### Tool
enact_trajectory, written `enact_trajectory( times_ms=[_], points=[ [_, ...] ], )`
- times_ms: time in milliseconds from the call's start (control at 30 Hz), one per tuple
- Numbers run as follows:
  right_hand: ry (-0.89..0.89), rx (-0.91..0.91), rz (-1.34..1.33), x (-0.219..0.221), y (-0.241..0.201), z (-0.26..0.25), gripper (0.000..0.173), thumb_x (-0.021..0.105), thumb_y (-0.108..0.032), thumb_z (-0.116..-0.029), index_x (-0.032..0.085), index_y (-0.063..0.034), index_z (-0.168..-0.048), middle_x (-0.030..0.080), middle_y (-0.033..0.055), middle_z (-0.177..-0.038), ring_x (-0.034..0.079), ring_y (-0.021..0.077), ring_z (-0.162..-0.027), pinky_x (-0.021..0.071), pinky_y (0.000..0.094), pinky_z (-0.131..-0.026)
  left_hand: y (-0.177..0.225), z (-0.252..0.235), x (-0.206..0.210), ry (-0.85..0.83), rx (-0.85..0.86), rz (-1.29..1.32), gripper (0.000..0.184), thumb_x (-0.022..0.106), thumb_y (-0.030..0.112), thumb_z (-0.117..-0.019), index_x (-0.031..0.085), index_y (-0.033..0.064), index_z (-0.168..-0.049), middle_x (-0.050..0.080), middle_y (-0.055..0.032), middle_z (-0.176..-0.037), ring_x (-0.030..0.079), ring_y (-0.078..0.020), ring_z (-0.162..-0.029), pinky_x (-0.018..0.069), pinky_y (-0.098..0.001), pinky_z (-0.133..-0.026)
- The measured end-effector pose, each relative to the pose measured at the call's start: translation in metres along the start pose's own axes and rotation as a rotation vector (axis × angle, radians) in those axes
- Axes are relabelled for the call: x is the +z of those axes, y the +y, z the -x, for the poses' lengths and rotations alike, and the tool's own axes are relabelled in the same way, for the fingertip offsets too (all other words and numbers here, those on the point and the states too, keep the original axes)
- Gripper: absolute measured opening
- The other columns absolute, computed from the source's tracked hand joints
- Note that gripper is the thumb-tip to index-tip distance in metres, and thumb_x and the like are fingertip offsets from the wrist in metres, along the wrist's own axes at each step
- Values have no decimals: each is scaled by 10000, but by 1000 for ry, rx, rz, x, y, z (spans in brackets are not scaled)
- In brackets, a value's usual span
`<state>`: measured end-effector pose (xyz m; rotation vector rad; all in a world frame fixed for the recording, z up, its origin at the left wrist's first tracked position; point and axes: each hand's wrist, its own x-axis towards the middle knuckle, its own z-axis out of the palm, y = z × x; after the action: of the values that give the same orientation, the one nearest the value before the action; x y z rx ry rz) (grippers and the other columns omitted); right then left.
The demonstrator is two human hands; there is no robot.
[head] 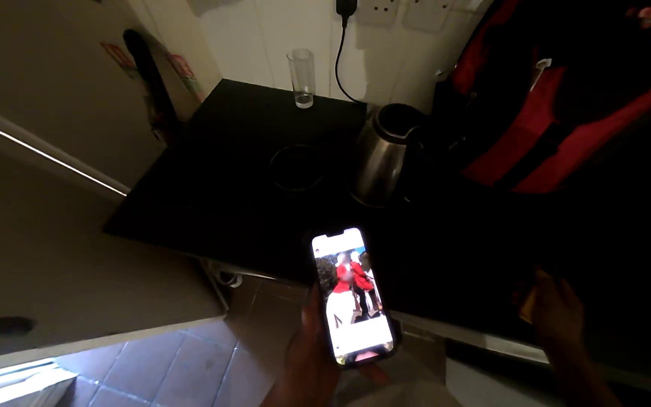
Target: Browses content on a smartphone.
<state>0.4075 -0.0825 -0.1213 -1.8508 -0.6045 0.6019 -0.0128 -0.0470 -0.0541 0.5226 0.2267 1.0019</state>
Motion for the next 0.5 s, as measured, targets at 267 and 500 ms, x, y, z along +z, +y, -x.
enact_trajectory(
  times_ms=[267,500],
  points=[
    [-14,9,-6,-1,0,-2,425,424,-368,-1092,508,-38,-1347,627,21,-814,630,113,-568,576,290,-505,-2,1,3,43,-8,14,737,543,619,-954,334,208,-1529,592,-140,-1401,629,-386,-1214,625,-560,-718],
    [-12,-7,-19,0,2,-2,421,423,-342,-1092,505,-31,-1364,629,13,-822,634,96,-575,578,273,-506,-4,2,5,60,-25,11,791,556,623,-944,257,224,-1558,582,-137,-1412,628,-393,-1213,626,-561,-715]
  ],
)
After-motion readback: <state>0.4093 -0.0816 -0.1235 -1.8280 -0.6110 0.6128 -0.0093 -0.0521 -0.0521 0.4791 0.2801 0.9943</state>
